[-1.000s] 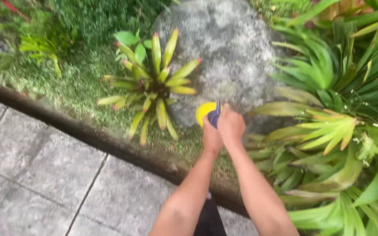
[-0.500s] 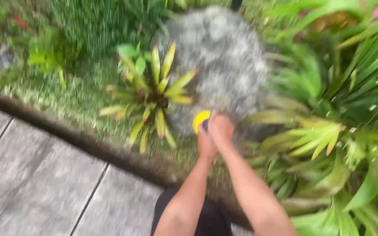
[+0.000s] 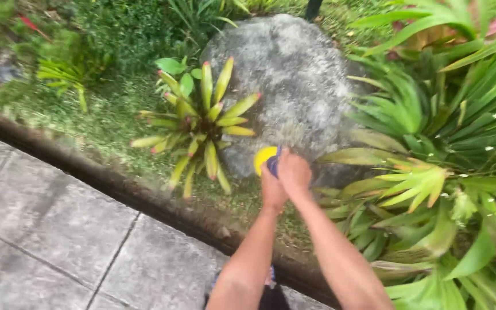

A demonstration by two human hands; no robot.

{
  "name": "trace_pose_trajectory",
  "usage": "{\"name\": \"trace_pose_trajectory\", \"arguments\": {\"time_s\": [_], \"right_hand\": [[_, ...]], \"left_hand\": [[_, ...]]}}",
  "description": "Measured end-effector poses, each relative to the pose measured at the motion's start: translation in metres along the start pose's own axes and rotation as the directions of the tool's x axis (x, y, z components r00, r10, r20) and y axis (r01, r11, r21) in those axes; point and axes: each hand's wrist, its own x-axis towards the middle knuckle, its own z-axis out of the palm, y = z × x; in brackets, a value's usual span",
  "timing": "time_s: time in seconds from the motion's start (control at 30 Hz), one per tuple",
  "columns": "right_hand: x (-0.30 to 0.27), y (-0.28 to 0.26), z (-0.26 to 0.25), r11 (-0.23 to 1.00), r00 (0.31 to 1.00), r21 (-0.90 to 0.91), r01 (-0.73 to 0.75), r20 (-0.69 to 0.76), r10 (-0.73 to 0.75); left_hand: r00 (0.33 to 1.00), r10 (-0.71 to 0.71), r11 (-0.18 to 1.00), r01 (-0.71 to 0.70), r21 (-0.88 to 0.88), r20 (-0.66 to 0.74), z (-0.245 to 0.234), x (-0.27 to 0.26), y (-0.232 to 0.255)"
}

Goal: Water various plants in an outdoor garden using a handheld spray bottle.

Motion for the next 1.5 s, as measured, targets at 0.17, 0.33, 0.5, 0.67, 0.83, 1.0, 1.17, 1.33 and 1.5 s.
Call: {"name": "trace_pose_trajectory", "arguments": {"time_s": [0.17, 0.33, 0.5, 0.67, 0.83, 1.0, 1.17, 1.33, 1.5], "right_hand": [[0.0, -0.007, -0.028, 0.982, 0.995, 0.162, -0.098, 0.0, 0.099], [0.04, -0.011, -0.018, 0.999, 0.999, 0.035, -0.037, -0.038, 0.038], [0.0, -0.025, -0.06, 0.973, 0.991, 0.189, -0.132, 0.053, 0.124], [0.033, -0.001, -0.022, 0.989, 0.993, 0.11, -0.1, -0.05, 0.106], [0.026, -0.016, -0.059, 0.985, 0.999, 0.167, -0.04, -0.007, 0.041], [0.027, 0.012, -0.018, 0.994, 0.995, 0.046, -0.098, -0.015, 0.099], [0.044, 0.007, -0.014, 0.994, 0.997, 0.082, -0.077, -0.018, 0.078], [0.035, -0.018, -0.053, 0.988, 0.994, 0.118, -0.103, 0.051, 0.098], [0.023, -0.016, -0.054, 0.982, 0.995, 0.168, -0.089, -0.019, 0.094]], "left_hand": [[0.995, 0.093, 0.993, -0.09, 0.078, -0.035, 0.014, 0.009, -0.031], [0.999, -0.031, 0.994, 0.027, 0.107, 0.038, -0.008, 0.002, 0.045], [1.0, -0.03, 0.983, 0.031, 0.18, -0.006, 0.008, -0.005, 0.0], [0.999, -0.044, 0.987, 0.038, 0.159, 0.031, 0.003, 0.02, 0.025], [0.996, -0.092, 0.996, 0.092, -0.007, 0.016, -0.005, 0.001, 0.047], [1.0, 0.009, 0.983, -0.008, 0.183, -0.009, 0.013, 0.01, -0.003], [1.0, -0.022, 0.991, 0.021, 0.135, 0.004, 0.005, 0.015, 0.03], [1.0, 0.016, 0.987, -0.012, 0.162, -0.023, 0.003, 0.009, 0.035], [0.993, -0.121, 0.972, 0.117, 0.202, 0.005, 0.001, 0.0, 0.061]]}}
